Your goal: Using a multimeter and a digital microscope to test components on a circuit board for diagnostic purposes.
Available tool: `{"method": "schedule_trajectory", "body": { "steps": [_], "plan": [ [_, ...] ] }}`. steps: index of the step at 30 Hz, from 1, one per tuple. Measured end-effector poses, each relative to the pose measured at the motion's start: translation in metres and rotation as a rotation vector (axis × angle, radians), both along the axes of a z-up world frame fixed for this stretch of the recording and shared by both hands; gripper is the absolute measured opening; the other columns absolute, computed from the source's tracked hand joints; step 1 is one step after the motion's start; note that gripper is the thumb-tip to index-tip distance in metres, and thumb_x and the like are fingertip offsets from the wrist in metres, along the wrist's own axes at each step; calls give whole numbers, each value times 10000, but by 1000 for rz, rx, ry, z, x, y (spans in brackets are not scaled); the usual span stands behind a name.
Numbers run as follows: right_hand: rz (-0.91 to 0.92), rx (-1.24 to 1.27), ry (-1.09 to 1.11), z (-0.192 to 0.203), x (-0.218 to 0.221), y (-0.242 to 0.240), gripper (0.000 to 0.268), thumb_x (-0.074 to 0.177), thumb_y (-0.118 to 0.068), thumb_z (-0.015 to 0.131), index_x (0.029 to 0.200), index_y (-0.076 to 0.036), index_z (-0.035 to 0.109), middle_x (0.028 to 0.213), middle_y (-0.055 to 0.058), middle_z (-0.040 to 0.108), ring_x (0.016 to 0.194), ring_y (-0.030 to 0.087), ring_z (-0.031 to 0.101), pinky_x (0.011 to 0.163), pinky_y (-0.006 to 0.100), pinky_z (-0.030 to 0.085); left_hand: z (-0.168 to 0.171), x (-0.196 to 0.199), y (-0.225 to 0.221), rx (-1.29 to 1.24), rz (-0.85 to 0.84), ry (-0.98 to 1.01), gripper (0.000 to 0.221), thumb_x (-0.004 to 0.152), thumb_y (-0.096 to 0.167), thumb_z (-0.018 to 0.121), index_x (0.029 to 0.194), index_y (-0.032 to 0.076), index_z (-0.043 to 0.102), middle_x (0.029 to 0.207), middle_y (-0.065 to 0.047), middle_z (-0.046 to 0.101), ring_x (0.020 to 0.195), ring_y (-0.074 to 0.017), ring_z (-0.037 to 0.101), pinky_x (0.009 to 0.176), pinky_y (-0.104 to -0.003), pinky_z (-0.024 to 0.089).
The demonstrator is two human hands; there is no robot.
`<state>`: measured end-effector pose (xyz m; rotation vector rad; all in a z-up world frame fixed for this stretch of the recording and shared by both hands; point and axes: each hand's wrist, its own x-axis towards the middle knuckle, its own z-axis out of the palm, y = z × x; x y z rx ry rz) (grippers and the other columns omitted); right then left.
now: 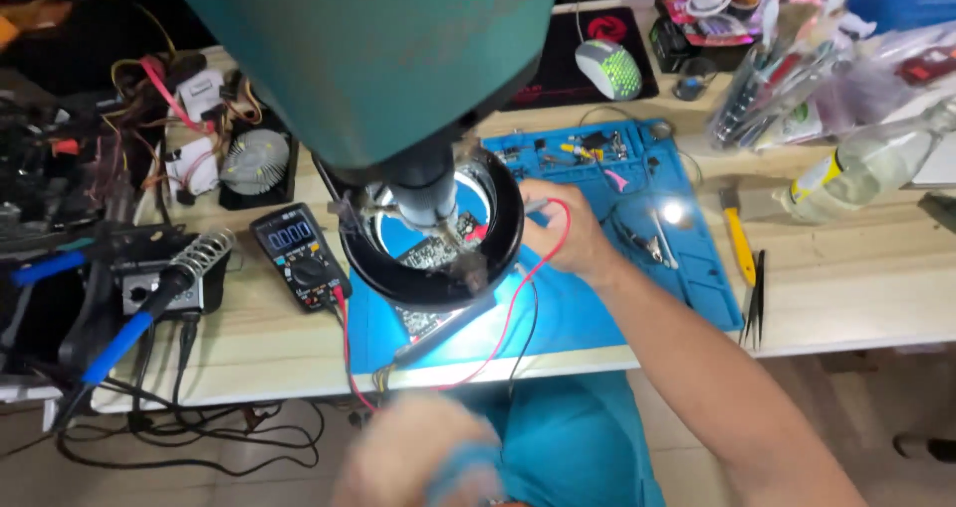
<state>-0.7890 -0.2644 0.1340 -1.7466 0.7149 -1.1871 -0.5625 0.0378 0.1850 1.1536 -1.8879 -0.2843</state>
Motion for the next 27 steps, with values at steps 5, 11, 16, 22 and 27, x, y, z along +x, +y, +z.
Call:
{"method": "schedule_trajectory", "body": {
  "steps": [5,11,16,22,27],
  "plan": [
    [63,-74,46,17,-2,6,162,1022,16,674,930,-100,742,891,29,788,837,129,745,780,280,602,-28,8,-67,7,343,13,258,924,190,838,1166,103,809,1213,-90,761,1164,-259,739,1091,-386,565],
    [79,-16,72,18,-2,7,119,1004,-10,706,937,-91,760,877,20,790,817,120,728,739,279,587,-67,21,-83,170,455,-21,511,890,275,863,1347,90,727,1368,-114,699,1318,-310,669,1135,-478,540],
    [168,-13,97,24,-2,10,153,981,-1,688,912,-104,778,874,12,797,801,111,722,729,269,575,-84,23,-89,120,462,21,345,871,233,872,1181,107,789,1177,-53,799,1122,-234,769,1032,-373,586],
    [231,60,113,27,-1,13,181,1000,-37,726,850,-134,757,831,-19,769,799,86,694,723,278,567,-95,21,-93,37,449,-13,229,836,193,894,1000,131,746,1038,-36,786,1010,-249,727,931,-377,581],
    [243,81,144,29,-1,15,192,996,-41,726,832,-141,735,778,-43,697,753,72,609,689,276,515,-105,17,-92,52,509,1,238,823,202,911,1010,146,773,1067,-33,798,1085,-226,750,962,-373,594]
  ]
}}
